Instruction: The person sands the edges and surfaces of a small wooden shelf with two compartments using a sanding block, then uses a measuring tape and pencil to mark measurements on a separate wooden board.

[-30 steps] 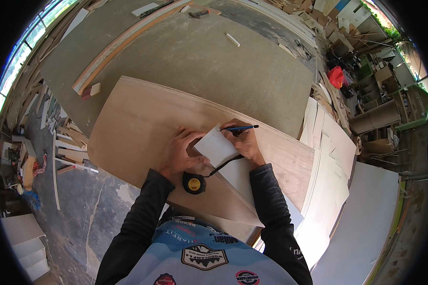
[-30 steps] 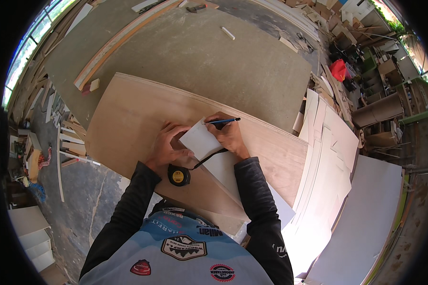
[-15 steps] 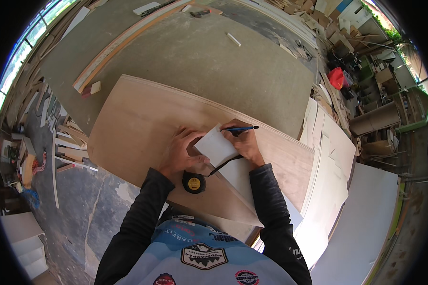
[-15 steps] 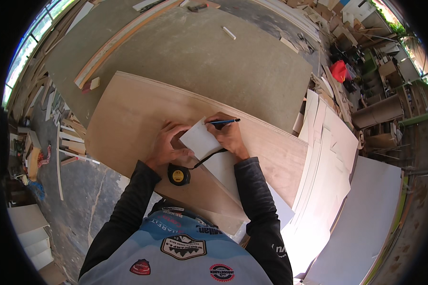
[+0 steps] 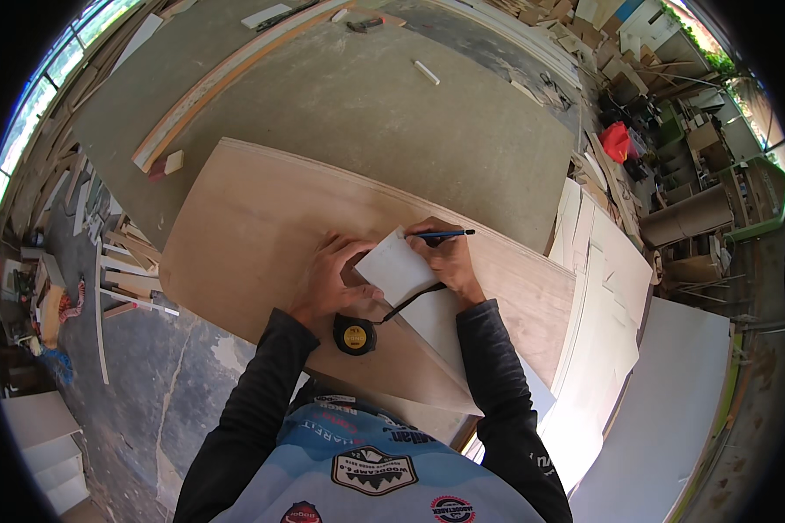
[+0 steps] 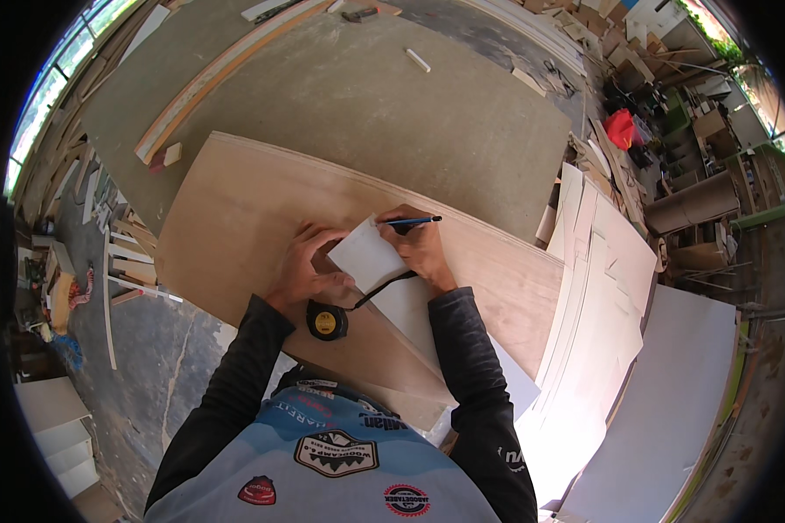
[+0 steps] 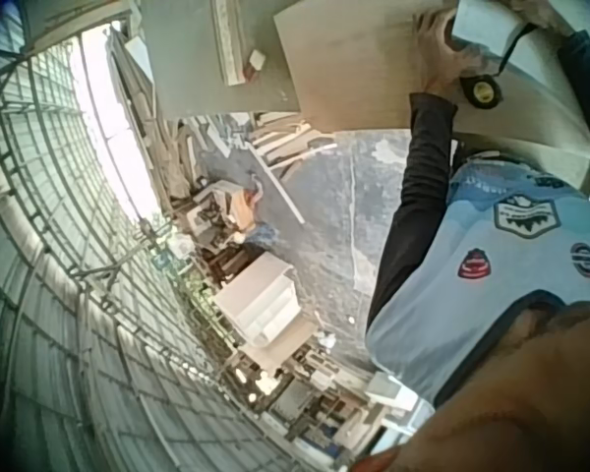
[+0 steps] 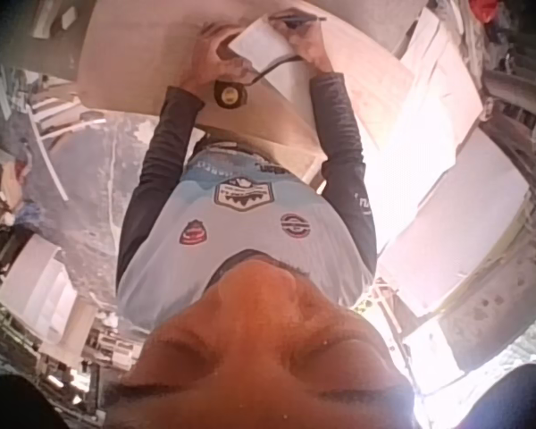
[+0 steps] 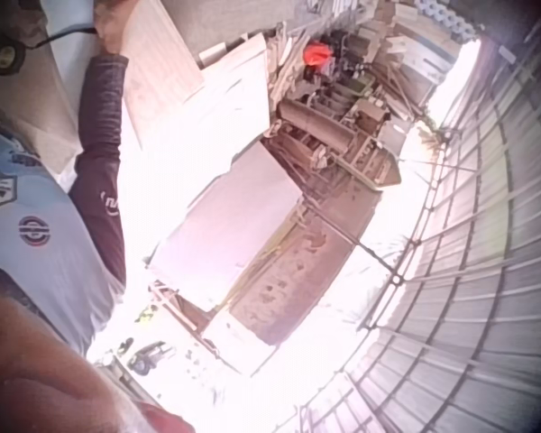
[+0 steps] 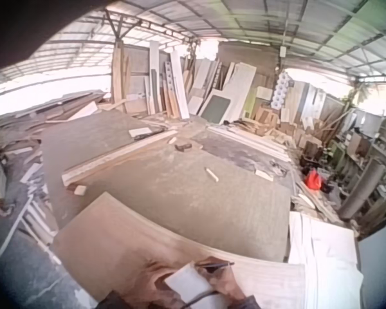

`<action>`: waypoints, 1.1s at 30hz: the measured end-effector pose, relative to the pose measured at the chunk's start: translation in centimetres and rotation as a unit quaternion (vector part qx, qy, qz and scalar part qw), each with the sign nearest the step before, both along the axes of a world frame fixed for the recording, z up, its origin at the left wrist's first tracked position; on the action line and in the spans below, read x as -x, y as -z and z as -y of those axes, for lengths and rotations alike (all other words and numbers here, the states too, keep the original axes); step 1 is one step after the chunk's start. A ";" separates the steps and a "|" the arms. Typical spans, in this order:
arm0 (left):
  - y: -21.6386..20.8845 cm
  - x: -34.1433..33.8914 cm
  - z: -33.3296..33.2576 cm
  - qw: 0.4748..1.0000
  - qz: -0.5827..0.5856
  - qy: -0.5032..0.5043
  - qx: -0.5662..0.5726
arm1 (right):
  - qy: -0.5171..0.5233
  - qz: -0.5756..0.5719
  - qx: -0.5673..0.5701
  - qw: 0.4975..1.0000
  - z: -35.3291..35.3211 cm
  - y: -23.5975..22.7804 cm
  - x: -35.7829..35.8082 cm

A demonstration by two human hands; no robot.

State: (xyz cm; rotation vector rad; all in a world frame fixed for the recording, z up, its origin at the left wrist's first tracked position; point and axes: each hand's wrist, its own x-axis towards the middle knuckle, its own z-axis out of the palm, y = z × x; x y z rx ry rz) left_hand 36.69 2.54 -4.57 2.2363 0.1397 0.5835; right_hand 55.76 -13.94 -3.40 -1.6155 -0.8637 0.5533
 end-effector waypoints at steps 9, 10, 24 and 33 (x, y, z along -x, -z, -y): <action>-0.1 0.0 0.0 1.000 -0.001 0.005 0.007 | 0.015 -0.008 -0.008 1.000 0.0 0.7 -0.2; -0.2 0.0 0.0 1.000 -0.001 0.005 0.007 | 0.015 -0.011 -0.009 1.000 0.0 0.8 -0.2; -0.4 0.3 0.2 1.000 0.003 -0.002 0.018 | 0.135 -0.022 -0.111 0.984 0.7 0.2 -0.3; -0.3 0.8 -0.1 0.997 0.063 0.006 0.049 | 0.028 0.072 -0.078 0.994 1.5 -1.0 3.9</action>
